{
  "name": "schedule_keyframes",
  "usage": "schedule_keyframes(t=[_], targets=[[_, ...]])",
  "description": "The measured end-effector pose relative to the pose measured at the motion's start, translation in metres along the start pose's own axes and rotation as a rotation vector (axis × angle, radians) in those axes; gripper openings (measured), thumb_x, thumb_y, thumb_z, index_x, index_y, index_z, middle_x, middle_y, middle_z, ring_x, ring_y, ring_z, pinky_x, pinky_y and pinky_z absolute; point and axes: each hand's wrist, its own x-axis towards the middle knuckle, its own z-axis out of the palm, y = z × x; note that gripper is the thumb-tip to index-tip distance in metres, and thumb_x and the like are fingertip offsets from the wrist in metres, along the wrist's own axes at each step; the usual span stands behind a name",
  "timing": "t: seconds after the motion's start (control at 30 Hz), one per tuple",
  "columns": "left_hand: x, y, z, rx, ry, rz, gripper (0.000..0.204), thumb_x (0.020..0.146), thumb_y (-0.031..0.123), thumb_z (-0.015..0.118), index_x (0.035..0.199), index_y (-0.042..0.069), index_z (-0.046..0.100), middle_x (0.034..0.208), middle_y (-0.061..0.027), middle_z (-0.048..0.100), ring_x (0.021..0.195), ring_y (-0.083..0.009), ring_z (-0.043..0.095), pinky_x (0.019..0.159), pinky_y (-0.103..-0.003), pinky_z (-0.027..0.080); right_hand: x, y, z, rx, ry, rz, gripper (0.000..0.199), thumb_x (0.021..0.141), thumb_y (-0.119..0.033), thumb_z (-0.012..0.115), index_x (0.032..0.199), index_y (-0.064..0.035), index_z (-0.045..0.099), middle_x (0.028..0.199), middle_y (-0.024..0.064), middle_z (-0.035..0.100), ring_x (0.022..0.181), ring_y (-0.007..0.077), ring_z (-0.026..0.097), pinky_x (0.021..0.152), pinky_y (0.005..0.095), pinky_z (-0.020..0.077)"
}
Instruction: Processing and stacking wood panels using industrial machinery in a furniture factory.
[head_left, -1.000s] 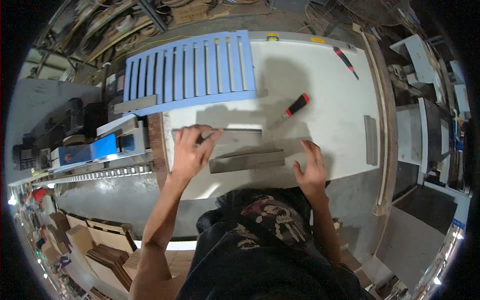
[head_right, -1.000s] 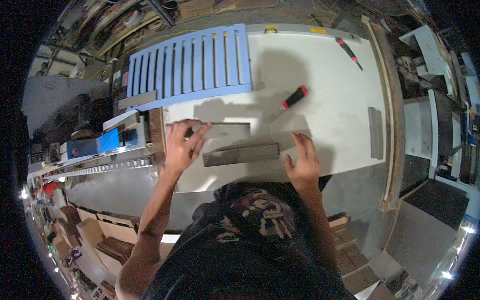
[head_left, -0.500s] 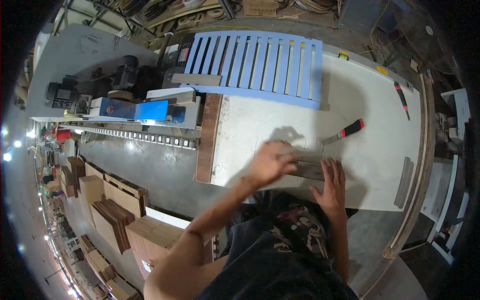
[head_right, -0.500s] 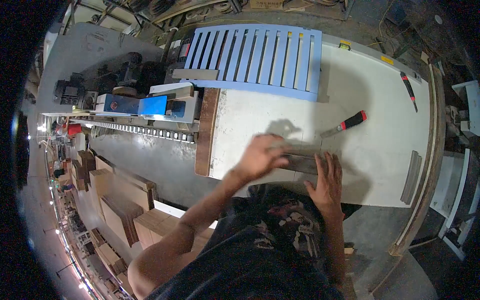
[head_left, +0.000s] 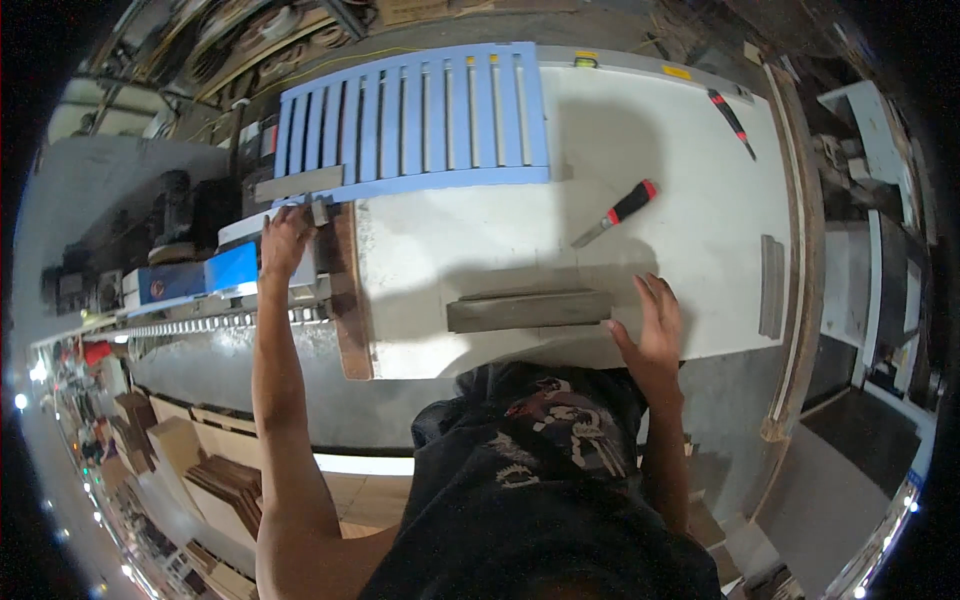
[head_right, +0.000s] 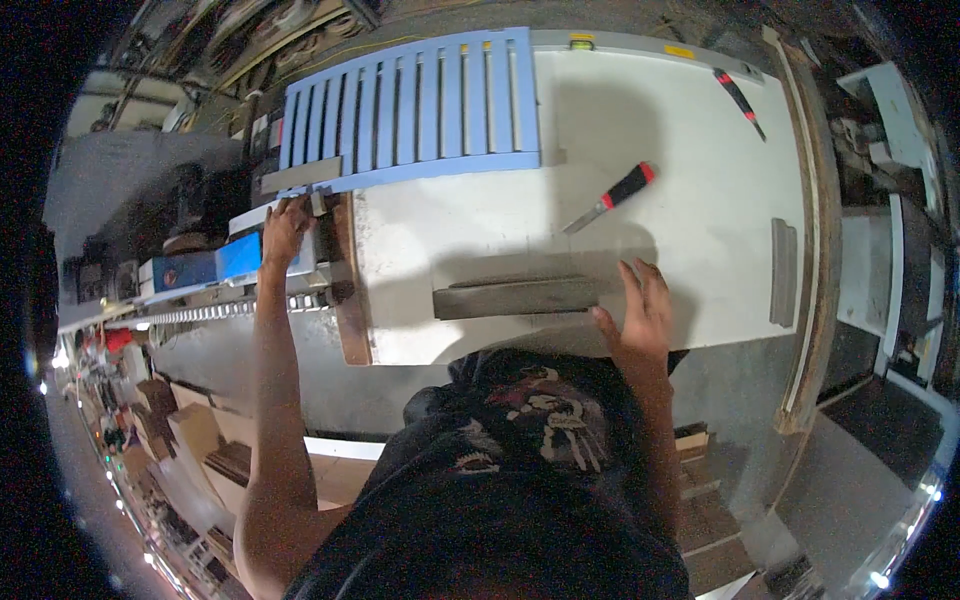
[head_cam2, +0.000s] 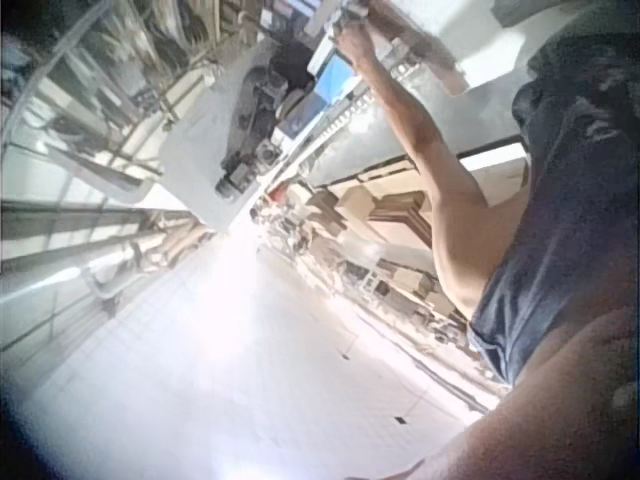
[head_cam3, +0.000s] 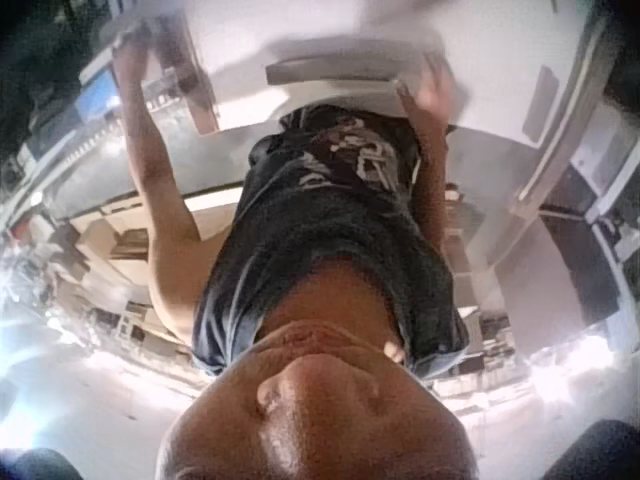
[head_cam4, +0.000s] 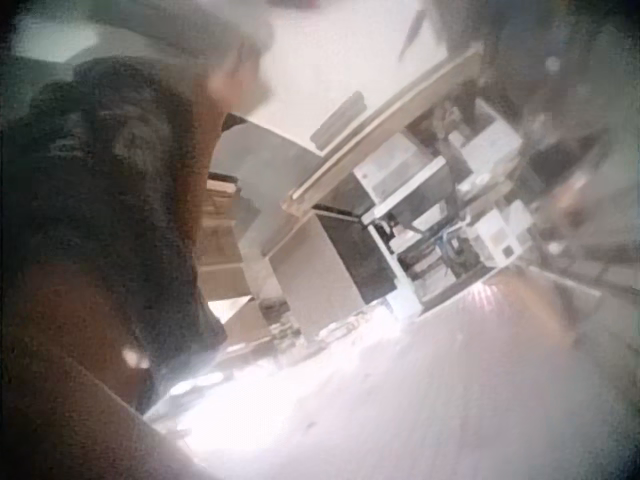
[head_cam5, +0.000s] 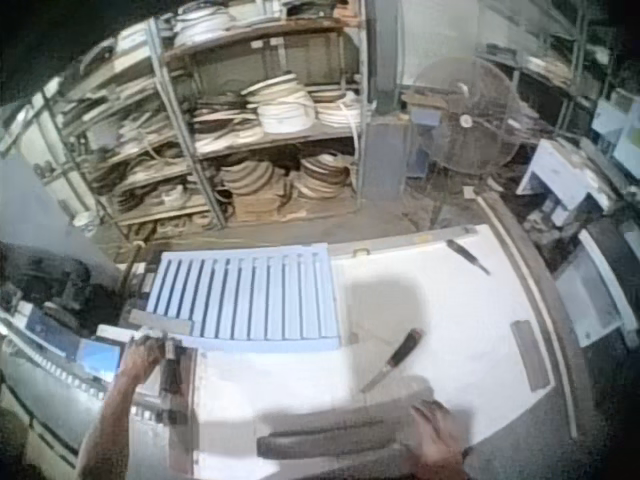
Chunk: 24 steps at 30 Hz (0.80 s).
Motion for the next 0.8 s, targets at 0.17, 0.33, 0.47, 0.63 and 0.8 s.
schedule_keyframes(t=[0.17, 0.33, 0.47, 0.63, 0.8], targets=[[-0.022, 0.161, -0.043, -0.156, 0.209, 0.383, 0.054, 0.087, 0.046, 0.058, 0.129, 0.012, 0.054, 0.105, -0.0135, 0.060, 0.083, -0.0330, 0.063, 0.072, -0.043, 0.052, -0.001, -0.001, 0.005, 0.059, 0.026, 0.026, 0.071, 0.075, -0.025, 0.075, 0.135, -0.0031, 0.044, 0.135, 0.0195, 0.043, 0.126, 0.0381, 0.040, 0.105, 0.0469, 0.0331], [-0.069, 0.300, -0.068, -0.319, 0.202, 0.683, 0.057, 0.068, 0.039, 0.077, 0.119, 0.018, 0.063, 0.086, -0.0033, 0.054, 0.074, -0.0171, 0.057, 0.061, -0.031, 0.055, -0.002, -0.011, 0.003, 0.019, 0.022, -0.030, 0.077, 0.070, -0.017, 0.077, 0.137, -0.0034, 0.043, 0.134, 0.0197, 0.044, 0.124, 0.0376, 0.042, 0.103, 0.0438, 0.0358], [-0.081, 0.363, -0.059, -0.358, 0.030, 0.606, 0.053, 0.080, 0.044, 0.067, 0.124, 0.015, 0.058, 0.102, -0.0083, 0.050, 0.095, -0.0226, 0.053, 0.074, -0.039, 0.054, -0.002, -0.018, 0.001, 0.007, -0.024, -0.016, 0.085, 0.068, -0.019, 0.078, 0.140, -0.0037, 0.036, 0.137, 0.0195, 0.041, 0.126, 0.0382, 0.040, 0.104, 0.0459, 0.0350], [-0.079, 0.381, -0.050, -0.443, -0.032, 0.575, 0.054, 0.080, 0.045, 0.067, 0.125, 0.015, 0.058, 0.105, -0.0085, 0.053, 0.096, -0.0268, 0.055, 0.079, -0.041, 0.049, -0.003, -0.020, 0.012, 0.030, -0.101, -0.022, 0.088, 0.070, -0.019, 0.078, 0.143, -0.0056, 0.032, 0.140, 0.0203, 0.039, 0.129, 0.0380, 0.039, 0.106, 0.0462, 0.0341], [-0.070, 0.319, -0.039, -0.563, 0.138, 0.441, 0.053, 0.075, 0.036, 0.073, 0.121, 0.014, 0.059, 0.100, -0.0090, 0.055, 0.094, -0.0268, 0.056, 0.079, -0.040, 0.046, -0.005, -0.024, 0.011, 0.084, -0.040, -0.174, 0.090, 0.068, -0.023, 0.080, 0.142, -0.0022, 0.033, 0.141, 0.0225, 0.040, 0.130, 0.0397, 0.039, 0.106, 0.0468, 0.0339]])
